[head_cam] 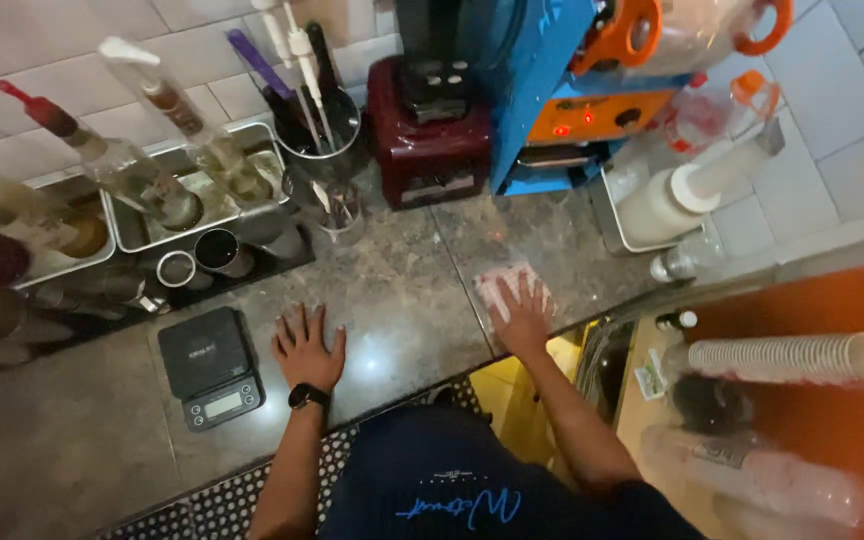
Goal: Wiping a coffee shop counter with a cloth.
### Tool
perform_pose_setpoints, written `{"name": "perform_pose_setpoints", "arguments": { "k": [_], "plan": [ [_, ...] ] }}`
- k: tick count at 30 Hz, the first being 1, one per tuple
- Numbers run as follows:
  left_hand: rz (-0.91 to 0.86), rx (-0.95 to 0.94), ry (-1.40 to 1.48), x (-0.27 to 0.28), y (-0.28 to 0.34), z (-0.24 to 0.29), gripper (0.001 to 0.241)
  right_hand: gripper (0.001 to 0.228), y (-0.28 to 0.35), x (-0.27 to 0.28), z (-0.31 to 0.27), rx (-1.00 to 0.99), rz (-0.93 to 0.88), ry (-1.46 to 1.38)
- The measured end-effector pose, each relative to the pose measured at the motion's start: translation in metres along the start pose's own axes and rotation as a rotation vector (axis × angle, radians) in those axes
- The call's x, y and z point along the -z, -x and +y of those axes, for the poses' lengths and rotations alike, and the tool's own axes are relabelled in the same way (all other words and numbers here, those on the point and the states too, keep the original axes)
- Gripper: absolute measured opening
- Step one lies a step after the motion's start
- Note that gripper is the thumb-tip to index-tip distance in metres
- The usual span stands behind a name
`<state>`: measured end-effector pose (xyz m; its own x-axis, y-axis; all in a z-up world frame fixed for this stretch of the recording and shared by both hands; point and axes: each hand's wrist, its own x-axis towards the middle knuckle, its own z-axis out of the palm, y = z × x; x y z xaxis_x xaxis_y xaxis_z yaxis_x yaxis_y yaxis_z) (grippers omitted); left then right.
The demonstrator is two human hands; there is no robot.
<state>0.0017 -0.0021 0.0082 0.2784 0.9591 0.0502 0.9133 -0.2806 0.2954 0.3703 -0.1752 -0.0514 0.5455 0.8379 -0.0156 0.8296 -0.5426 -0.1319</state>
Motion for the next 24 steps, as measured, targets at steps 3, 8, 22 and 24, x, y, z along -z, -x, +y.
{"name": "perform_pose_setpoints", "arguments": {
  "k": [3,8,22,24],
  "plan": [
    [-0.031,0.021,-0.016,-0.006,0.0,-0.004,0.062,0.068,-0.036,-0.005,-0.033,-0.199,-0.038,-0.197],
    [-0.07,0.022,-0.045,-0.006,-0.001,-0.006,0.062,0.073,-0.022,0.025,-0.113,0.055,-0.208,-0.083],
    [-0.136,0.014,-0.098,-0.008,-0.002,-0.009,0.063,0.074,-0.037,0.009,-0.031,0.0,-0.143,-0.049],
    [-0.063,0.001,-0.055,-0.005,0.0,-0.008,0.063,0.073,-0.046,-0.001,-0.043,0.012,-0.204,-0.123]
  ]
}}
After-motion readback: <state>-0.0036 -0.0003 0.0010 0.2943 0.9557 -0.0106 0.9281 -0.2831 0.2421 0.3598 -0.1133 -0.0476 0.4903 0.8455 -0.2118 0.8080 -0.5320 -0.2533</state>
